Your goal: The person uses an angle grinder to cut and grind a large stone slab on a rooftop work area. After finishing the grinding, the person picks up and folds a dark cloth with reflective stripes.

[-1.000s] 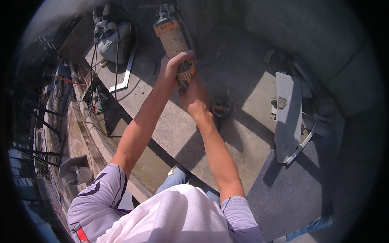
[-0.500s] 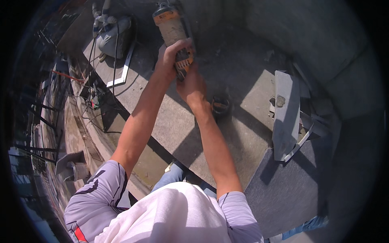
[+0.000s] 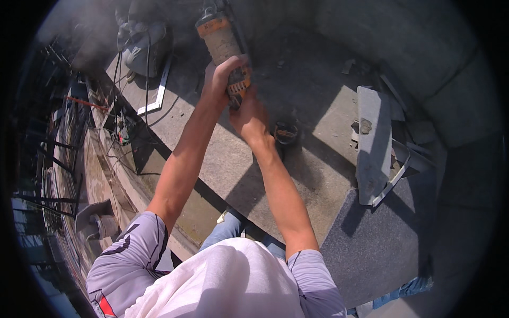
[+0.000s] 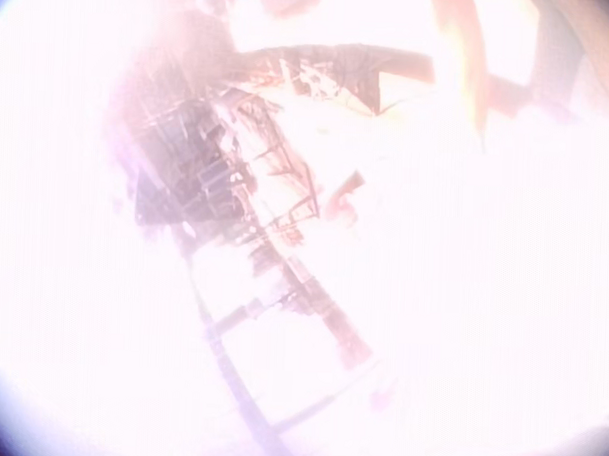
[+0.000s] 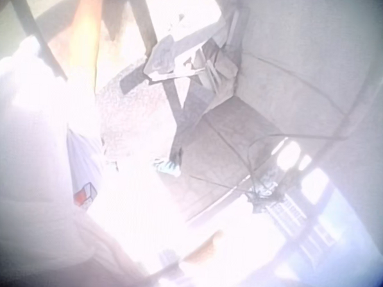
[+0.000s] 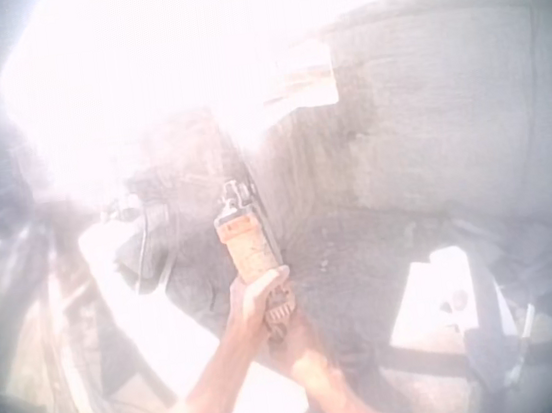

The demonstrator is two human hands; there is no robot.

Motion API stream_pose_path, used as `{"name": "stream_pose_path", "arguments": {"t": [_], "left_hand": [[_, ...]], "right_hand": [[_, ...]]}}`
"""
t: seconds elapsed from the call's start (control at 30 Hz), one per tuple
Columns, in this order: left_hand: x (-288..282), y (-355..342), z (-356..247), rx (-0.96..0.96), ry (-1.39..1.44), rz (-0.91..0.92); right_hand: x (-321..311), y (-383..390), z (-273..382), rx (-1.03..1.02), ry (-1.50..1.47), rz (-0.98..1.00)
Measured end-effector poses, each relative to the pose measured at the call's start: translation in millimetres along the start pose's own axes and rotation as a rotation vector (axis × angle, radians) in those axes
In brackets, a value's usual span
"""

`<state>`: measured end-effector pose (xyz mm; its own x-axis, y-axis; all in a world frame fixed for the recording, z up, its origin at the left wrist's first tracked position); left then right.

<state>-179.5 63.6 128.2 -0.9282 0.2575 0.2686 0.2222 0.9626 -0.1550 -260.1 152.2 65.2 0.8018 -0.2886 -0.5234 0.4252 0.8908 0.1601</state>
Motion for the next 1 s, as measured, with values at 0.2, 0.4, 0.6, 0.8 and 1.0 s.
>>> {"name": "stream_pose_path", "arguments": {"t": [0.2,0.4,0.6,0.8,1.0], "left_hand": [[-4.0,-14.6,-18.5,0.091,0.002,0.013],[-12.0,-23.6,-8.2,0.114,0.002,-0.062],[-36.2,-42.0,15.3,0.172,-0.141,-0.041],[-13.4,-5.6,14.4,0.067,-0.046,-0.044],[-9.9,2.5,5.2,0.074,-0.038,0.059]], "right_hand": [[13.4,-17.3,13.0,-0.104,0.026,-0.049],[-1.9,-10.5,38.9,-0.37,-0.158,-0.024],[4.3,4.2,43.5,-0.396,0.016,-0.152],[4.1,-2.1,2.6,-0.472,-0.106,-0.179],[10.6,4.8,-7.6,-0.11,-0.064,-0.057]]}}
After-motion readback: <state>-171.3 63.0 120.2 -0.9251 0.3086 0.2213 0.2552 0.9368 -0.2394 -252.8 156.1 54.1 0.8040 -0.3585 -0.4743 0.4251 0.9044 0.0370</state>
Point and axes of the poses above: each hand's wrist, its own y-axis away from the middle knuckle, its own x-axis out of the palm, z = x × y, the point moved 10 cm from there along -y, towards the middle knuckle, and after that the axes turned 11 degrees about x, right-handed, at the moved point
